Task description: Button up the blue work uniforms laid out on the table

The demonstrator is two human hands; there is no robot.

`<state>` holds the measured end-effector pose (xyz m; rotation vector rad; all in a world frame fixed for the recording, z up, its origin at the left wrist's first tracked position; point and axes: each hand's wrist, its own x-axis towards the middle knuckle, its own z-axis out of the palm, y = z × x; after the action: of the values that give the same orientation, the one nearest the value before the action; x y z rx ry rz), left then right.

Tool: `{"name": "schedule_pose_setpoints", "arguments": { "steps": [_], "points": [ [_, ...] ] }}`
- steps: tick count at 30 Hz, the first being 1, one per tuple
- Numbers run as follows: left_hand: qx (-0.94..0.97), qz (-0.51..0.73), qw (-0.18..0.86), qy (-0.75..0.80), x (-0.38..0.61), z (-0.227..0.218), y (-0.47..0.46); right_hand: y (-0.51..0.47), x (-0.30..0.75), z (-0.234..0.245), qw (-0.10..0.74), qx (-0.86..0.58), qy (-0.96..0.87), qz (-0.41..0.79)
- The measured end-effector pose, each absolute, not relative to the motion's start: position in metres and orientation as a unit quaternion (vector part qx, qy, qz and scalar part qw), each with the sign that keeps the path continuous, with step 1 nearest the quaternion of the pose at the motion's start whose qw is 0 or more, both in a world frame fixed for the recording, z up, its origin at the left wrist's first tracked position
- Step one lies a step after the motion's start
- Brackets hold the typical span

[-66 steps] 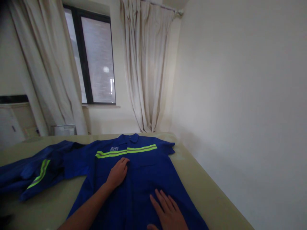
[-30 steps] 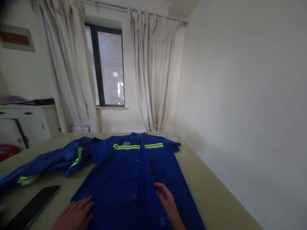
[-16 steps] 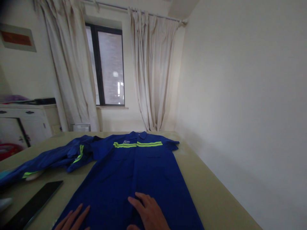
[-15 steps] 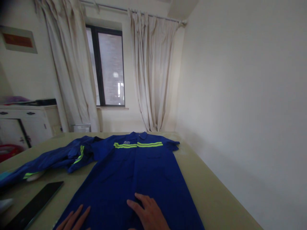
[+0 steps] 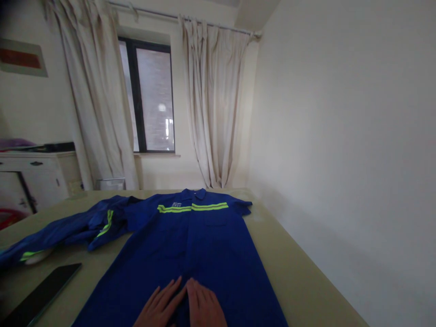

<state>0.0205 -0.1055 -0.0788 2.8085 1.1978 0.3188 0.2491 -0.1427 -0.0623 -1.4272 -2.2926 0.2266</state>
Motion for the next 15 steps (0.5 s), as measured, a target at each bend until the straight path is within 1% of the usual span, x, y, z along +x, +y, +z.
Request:
{"name": "schedule_pose_setpoints", "arguments": {
  "steps": [2,6,10,15],
  "points": [
    [0.924,0.102,0.068,0.361,0.027,-0.057,-0.092,-0.14,0.256,-0.054,0.209,-0.511,-0.827,0.111],
    [0.911,0.132,0.087,0.38,0.032,-0.021,-0.059,-0.124,0.259,-0.012,0.207,-0.511,-0.818,0.161],
    [0.882,0.179,0.086,0.427,0.036,-0.019,-0.02,-0.093,0.247,0.016,0.201,-0.535,-0.804,0.162],
    [0.863,0.247,0.072,0.435,0.033,-0.018,0.008,-0.071,0.234,0.015,0.232,-0.54,-0.796,0.148]
  ]
}}
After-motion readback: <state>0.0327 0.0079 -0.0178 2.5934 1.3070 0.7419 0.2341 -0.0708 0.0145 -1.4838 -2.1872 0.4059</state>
